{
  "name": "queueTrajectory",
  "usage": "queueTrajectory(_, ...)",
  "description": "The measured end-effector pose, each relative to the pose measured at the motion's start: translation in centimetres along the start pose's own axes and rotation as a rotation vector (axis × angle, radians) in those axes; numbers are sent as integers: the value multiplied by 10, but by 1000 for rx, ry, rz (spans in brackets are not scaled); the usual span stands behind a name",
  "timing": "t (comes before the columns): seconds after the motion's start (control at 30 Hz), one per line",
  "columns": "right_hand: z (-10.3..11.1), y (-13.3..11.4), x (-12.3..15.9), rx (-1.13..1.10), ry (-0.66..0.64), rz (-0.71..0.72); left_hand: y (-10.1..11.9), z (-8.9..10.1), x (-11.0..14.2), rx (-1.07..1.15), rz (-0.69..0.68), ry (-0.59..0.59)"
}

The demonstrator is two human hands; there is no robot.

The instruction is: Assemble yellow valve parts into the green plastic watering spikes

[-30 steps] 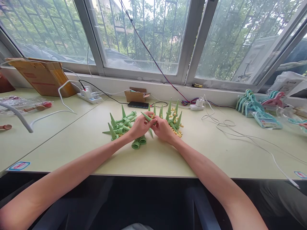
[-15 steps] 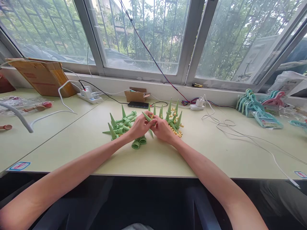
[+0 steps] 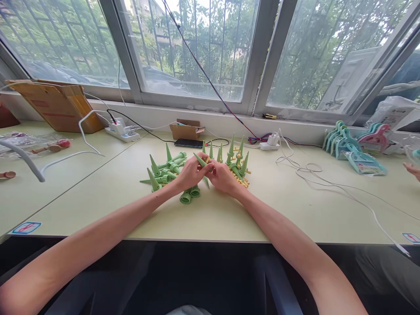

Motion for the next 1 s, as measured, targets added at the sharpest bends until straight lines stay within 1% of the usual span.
queueTrajectory(0.17, 1, 0, 0, 18, 3, 8, -3, 0, 0, 7, 11, 3)
queueTrajectory(0.53, 0, 3, 1, 5, 14, -30, 4, 3, 0, 29, -9, 2)
queueTrajectory(0.87, 0, -2, 1, -23, 1, 30, -3, 0, 0, 16, 1, 3)
queueTrajectory(1.0, 0, 1, 1, 2, -6, -7, -2, 0, 1, 8, -3, 4)
Point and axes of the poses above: each hand's wrist, its own x-axis away from the middle knuckle, its own z-axis out of the back of the hand, y = z × x, the point moved 9 cm from there along -x, towards the middle knuckle, and after that the axes turned 3 degrees about y, right-handed, at the moved point
